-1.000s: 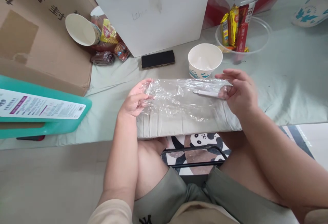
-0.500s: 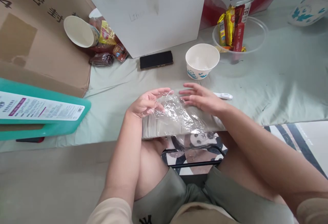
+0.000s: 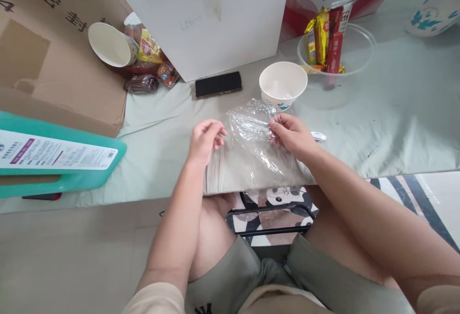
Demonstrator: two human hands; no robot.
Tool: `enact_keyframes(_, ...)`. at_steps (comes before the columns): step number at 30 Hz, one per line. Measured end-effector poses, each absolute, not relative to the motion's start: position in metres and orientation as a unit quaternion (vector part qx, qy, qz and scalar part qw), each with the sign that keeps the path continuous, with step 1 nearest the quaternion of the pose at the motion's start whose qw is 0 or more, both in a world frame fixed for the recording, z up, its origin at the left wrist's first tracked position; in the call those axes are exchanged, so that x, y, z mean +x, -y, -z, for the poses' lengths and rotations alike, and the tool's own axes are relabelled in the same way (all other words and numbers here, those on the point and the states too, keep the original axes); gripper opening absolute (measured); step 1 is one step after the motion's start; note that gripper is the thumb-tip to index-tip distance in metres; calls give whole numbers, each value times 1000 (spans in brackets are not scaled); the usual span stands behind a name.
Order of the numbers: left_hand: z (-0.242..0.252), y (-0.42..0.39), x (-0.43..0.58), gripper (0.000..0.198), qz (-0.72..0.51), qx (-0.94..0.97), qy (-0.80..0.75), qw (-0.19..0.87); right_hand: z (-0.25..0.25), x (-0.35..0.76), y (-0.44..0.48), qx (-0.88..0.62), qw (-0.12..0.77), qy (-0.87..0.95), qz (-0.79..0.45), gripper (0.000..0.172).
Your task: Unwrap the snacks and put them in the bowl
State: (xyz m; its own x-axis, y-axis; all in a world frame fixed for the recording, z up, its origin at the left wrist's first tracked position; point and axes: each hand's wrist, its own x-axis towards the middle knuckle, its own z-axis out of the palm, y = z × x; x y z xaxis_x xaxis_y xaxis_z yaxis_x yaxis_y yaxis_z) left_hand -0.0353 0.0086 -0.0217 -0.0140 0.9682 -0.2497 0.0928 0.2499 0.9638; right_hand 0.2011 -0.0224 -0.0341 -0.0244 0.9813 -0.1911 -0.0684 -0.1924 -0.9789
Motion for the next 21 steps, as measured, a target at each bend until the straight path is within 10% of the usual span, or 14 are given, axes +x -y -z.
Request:
enact_keyframes(8, 21, 15, -12, 47, -285, 492, -576, 588, 34, 197, 23, -536, 461, 448, -547, 25)
enact_keyframes(15, 14, 8, -17, 13, -391, 406, -515, 646, 36, 195, 25, -555, 470, 449, -519, 29)
enact_keyframes(21, 17, 10, -13, 24, -355, 438, -486, 668, 38, 195, 25, -552, 474, 456, -513, 31)
